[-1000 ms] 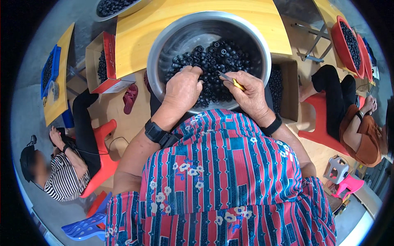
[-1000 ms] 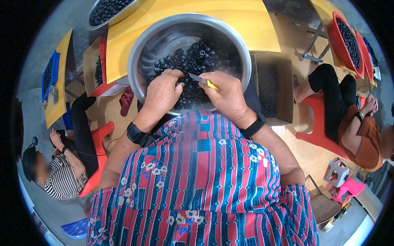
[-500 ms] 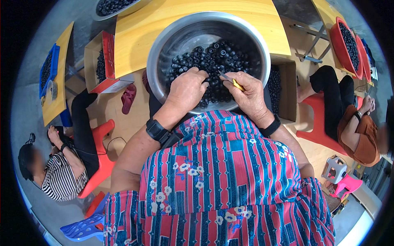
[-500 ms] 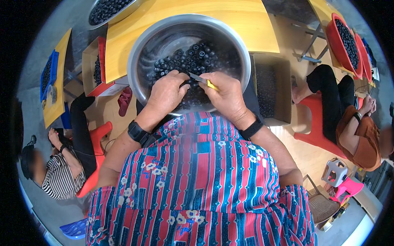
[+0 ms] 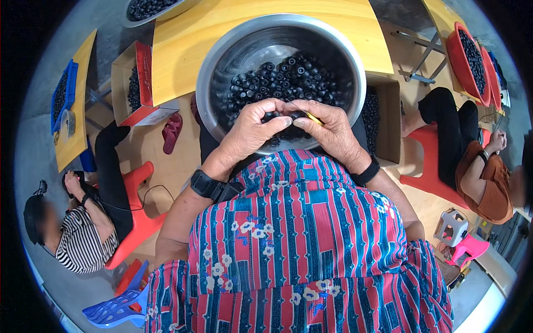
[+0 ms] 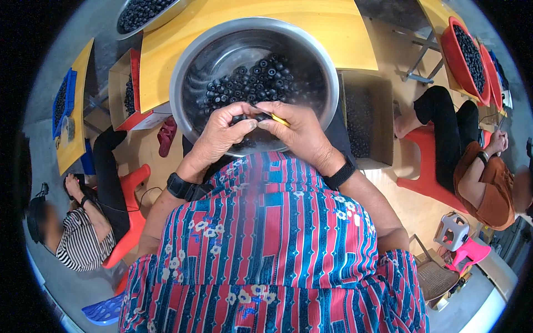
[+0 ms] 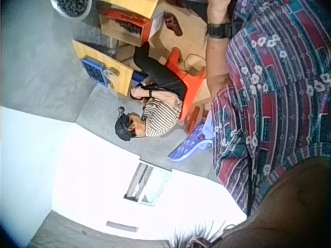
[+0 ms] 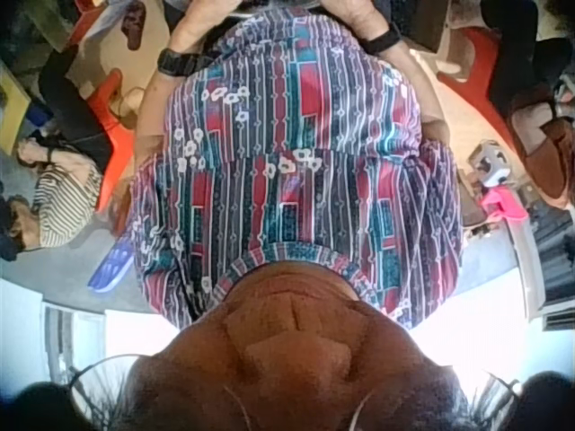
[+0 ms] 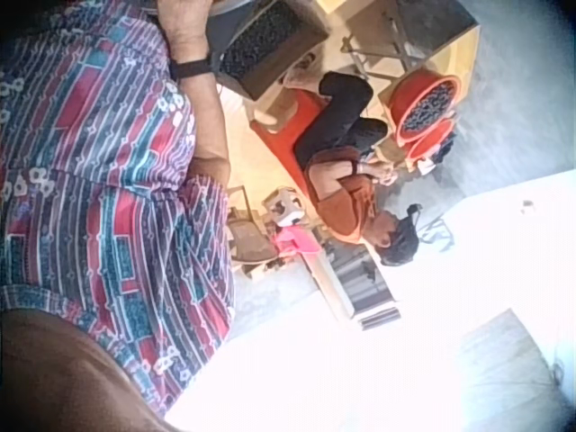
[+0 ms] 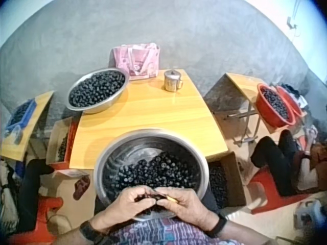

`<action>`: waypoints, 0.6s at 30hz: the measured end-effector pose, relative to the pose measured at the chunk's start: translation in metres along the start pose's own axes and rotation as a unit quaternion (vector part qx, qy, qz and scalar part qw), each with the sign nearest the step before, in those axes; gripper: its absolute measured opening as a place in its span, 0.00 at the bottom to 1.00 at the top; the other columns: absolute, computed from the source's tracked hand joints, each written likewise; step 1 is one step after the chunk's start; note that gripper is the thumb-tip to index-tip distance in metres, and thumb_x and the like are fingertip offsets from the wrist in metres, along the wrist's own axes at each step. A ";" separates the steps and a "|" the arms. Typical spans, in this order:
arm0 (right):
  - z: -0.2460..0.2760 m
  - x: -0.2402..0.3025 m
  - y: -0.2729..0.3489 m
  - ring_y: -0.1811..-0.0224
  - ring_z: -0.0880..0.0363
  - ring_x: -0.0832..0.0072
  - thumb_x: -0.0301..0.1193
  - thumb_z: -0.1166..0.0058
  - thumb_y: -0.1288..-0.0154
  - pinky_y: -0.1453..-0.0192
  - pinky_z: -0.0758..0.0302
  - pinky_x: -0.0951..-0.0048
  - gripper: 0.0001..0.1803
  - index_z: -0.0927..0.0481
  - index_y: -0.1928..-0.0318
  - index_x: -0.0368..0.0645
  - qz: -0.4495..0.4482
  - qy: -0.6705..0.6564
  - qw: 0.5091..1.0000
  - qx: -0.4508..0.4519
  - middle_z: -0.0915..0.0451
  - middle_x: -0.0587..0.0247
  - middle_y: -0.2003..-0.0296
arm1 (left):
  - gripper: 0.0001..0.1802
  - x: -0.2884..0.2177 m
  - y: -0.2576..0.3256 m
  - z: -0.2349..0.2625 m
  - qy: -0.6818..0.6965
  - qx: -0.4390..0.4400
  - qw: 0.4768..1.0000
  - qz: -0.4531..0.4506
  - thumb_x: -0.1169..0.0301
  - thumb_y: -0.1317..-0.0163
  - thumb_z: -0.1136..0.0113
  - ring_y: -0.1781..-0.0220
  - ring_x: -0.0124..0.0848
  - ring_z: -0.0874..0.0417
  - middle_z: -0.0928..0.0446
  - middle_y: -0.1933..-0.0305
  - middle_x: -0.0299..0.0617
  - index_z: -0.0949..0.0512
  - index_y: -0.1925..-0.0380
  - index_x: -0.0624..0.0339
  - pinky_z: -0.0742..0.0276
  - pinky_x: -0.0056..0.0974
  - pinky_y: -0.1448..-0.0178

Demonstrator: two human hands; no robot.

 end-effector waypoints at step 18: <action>-0.003 0.010 0.003 0.61 0.17 0.75 0.23 0.35 0.42 0.56 0.23 0.76 0.13 0.20 0.56 0.38 0.008 0.059 0.998 -0.025 0.17 0.61 0.64 | 0.13 0.026 0.012 -0.024 0.391 0.094 0.906 0.130 0.66 0.25 0.49 0.73 0.15 0.38 0.33 0.67 0.30 0.28 0.46 0.61 0.39 0.21 0.70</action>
Point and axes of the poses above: each hand's wrist, its own y-axis away from the middle knuckle, its own z-axis out of the back of the hand, x = y × z, the point moved 4 cm from there along -y, towards the middle knuckle
